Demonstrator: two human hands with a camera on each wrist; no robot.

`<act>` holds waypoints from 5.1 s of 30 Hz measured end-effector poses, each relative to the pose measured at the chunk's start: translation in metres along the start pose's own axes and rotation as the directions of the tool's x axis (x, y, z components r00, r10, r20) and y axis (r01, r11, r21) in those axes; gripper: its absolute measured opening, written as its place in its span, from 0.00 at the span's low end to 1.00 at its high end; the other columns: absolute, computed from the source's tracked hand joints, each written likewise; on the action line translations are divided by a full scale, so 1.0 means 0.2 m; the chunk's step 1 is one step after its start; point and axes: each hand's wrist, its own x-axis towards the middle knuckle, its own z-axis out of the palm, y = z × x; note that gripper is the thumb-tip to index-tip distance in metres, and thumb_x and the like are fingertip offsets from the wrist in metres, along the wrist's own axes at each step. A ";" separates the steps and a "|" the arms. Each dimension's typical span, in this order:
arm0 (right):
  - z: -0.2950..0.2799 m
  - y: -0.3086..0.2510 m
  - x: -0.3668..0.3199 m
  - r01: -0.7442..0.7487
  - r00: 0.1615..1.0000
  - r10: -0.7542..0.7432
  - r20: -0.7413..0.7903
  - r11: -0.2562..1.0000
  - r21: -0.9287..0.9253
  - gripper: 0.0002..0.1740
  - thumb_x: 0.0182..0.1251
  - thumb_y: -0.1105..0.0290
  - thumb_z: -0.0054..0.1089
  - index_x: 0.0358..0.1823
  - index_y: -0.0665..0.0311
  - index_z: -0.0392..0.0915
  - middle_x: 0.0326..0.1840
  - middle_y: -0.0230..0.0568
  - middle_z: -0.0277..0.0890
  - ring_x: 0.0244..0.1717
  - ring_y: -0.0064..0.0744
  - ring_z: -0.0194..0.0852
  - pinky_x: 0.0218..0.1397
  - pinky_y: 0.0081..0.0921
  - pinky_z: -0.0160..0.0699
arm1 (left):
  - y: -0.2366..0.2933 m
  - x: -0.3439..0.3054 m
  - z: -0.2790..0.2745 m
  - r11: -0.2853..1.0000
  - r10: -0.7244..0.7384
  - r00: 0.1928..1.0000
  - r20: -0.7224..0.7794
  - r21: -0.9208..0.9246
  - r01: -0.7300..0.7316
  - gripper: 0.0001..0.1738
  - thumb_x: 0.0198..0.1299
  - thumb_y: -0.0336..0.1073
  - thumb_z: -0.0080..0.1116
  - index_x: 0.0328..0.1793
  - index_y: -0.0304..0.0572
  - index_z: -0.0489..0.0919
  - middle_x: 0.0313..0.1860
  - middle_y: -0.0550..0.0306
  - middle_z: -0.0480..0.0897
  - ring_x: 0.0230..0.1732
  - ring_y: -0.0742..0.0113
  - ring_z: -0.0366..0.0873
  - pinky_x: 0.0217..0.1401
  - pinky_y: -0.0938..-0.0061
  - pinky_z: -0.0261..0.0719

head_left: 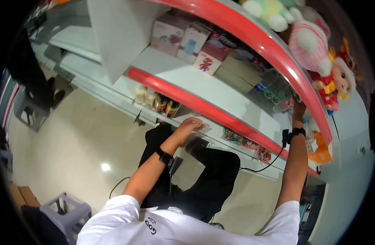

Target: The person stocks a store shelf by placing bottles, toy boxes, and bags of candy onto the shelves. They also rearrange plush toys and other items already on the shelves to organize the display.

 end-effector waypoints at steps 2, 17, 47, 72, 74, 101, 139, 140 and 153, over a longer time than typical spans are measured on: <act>-0.02 0.00 -0.01 -0.029 0.995 0.028 -0.097 1.000 -0.008 0.35 0.50 0.71 0.72 0.61 0.70 0.68 0.60 0.45 0.70 0.62 0.40 0.65 0.65 0.35 0.61 | 0.00 0.05 -0.04 0.991 0.058 0.998 -0.035 0.120 -0.053 0.15 0.60 0.34 0.53 0.53 0.42 0.73 0.48 0.56 0.81 0.52 0.67 0.77 0.50 0.70 0.74; -0.54 -0.95 -0.64 -0.422 0.879 0.441 -0.180 0.896 0.136 0.42 0.43 0.74 0.78 0.59 0.73 0.61 0.61 0.54 0.66 0.59 0.41 0.67 0.66 0.36 0.66 | -0.23 0.17 -0.08 0.587 0.306 0.949 0.078 0.769 -0.253 0.33 0.50 0.40 0.60 0.63 0.40 0.65 0.35 0.44 0.82 0.41 0.55 0.81 0.48 0.67 0.75; 0.83 -1.87 -1.04 -0.618 0.745 0.192 0.638 0.558 0.553 0.33 0.43 0.78 0.76 0.53 0.74 0.69 0.50 0.47 0.73 0.52 0.35 0.71 0.58 0.31 0.69 | -0.08 0.04 -0.39 0.206 -0.092 0.996 0.017 0.978 0.003 0.34 0.51 0.52 0.60 0.58 0.34 0.74 0.56 0.40 0.77 0.59 0.46 0.74 0.60 0.63 0.70; 1.09 -1.92 -1.01 -0.315 0.914 0.072 0.399 0.747 0.586 0.22 0.53 0.69 0.69 0.49 0.72 0.76 0.51 0.52 0.78 0.50 0.45 0.76 0.57 0.37 0.69 | -0.04 0.01 -0.24 0.451 0.254 0.967 -0.006 0.885 -0.113 0.52 0.46 0.39 0.63 0.74 0.29 0.47 0.73 0.31 0.53 0.75 0.44 0.50 0.75 0.67 0.54; 1.12 -1.83 -1.10 -0.406 0.885 0.108 0.453 0.656 0.636 0.25 0.53 0.69 0.68 0.52 0.72 0.74 0.48 0.49 0.79 0.46 0.43 0.77 0.51 0.36 0.73 | -0.03 0.02 -0.22 0.508 0.253 0.967 0.016 0.849 -0.147 0.51 0.47 0.38 0.63 0.74 0.30 0.49 0.73 0.32 0.53 0.75 0.45 0.50 0.75 0.67 0.53; 0.07 -0.26 0.00 -0.595 0.803 0.526 0.280 0.733 0.328 0.31 0.55 0.65 0.67 0.60 0.61 0.65 0.51 0.39 0.73 0.43 0.31 0.72 0.37 0.32 0.74 | -0.25 0.12 -0.07 0.223 -0.358 0.914 0.191 0.968 -0.115 0.43 0.55 0.55 0.61 0.70 0.36 0.63 0.57 0.42 0.77 0.58 0.45 0.74 0.58 0.61 0.72; 0.22 -0.20 -0.05 -0.322 0.925 0.360 -0.121 0.912 0.253 0.39 0.45 0.55 0.77 0.57 0.66 0.73 0.50 0.41 0.78 0.41 0.32 0.77 0.24 0.29 0.75 | -0.21 0.09 -0.20 0.192 -0.284 0.937 0.201 0.970 -0.150 0.42 0.54 0.54 0.63 0.67 0.33 0.65 0.56 0.40 0.77 0.59 0.45 0.73 0.58 0.62 0.72; 0.21 -0.18 -0.07 -0.241 0.949 0.268 -0.165 0.955 0.171 0.40 0.44 0.56 0.78 0.58 0.66 0.72 0.51 0.42 0.77 0.43 0.33 0.77 0.26 0.29 0.76 | -0.21 0.10 -0.20 0.192 -0.286 0.936 0.203 0.970 -0.152 0.41 0.54 0.54 0.63 0.66 0.33 0.65 0.57 0.40 0.77 0.60 0.45 0.73 0.58 0.62 0.72; -0.32 -1.13 -0.48 -0.258 0.939 0.343 -0.027 0.754 0.604 0.27 0.57 0.80 0.64 0.58 0.72 0.65 0.55 0.46 0.73 0.53 0.36 0.73 0.59 0.33 0.72 | -0.16 0.06 -0.18 0.105 -0.247 0.953 0.177 0.982 -0.156 0.41 0.56 0.54 0.60 0.66 0.31 0.61 0.57 0.32 0.74 0.61 0.41 0.71 0.60 0.58 0.70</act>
